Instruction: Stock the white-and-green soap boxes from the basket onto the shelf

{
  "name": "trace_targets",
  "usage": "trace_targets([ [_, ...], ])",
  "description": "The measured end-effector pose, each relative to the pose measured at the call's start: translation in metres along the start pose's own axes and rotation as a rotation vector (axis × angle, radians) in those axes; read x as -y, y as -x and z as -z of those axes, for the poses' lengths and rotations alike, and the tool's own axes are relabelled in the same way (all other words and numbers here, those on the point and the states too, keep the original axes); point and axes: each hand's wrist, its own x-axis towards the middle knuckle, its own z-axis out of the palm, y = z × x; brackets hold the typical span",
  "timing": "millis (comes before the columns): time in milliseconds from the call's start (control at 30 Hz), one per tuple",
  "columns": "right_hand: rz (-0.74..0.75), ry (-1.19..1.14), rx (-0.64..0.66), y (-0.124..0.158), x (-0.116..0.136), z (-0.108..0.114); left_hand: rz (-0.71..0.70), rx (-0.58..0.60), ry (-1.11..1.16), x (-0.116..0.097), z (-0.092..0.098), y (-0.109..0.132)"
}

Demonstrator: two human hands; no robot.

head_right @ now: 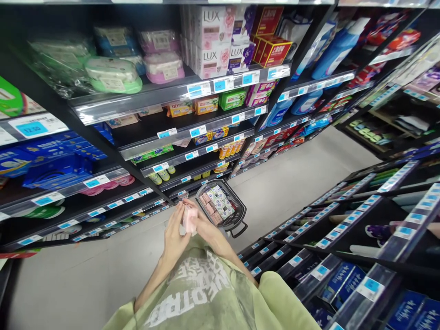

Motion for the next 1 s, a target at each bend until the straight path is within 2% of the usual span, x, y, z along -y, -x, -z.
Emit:
trace_targets([
  [100, -0.024, 0.136, 0.030, -0.002, 0.000, 0.003, 0.098, -0.012, 0.053, 0.005, 0.003, 0.007],
  [233, -0.024, 0.199, 0.048, -0.003, 0.001, 0.009, 0.424, -0.066, 0.231, 0.012, 0.010, 0.017],
  [333, -0.042, 0.235, -0.006, -0.001, 0.002, 0.011, 0.620, -0.149, 0.525, 0.017, 0.021, 0.020],
  [433, -0.076, 0.255, -0.027, 0.001, 0.000, 0.011, 0.756, -0.173, 0.875, 0.022, 0.034, 0.024],
  [500, -0.100, 0.244, -0.021, 0.000, -0.004, 0.011, 0.823, -0.186, 0.999, 0.025, 0.039, 0.028],
  [567, -0.112, 0.232, -0.021, -0.001, -0.008, 0.010, 0.831, -0.184, 1.004, 0.029, 0.041, 0.032],
  [667, -0.106, 0.234, -0.015, -0.003, -0.012, 0.010, 0.736, -0.127, 0.894, 0.035, 0.039, 0.037],
  [833, -0.140, 0.266, 0.122, -0.006, -0.009, 0.001, 0.548, -0.052, 0.688, 0.036, 0.036, 0.032],
  [1000, -0.034, 0.395, 0.165, -0.007, -0.005, -0.016, 0.492, 0.010, 0.688, 0.036, 0.036, 0.031],
])
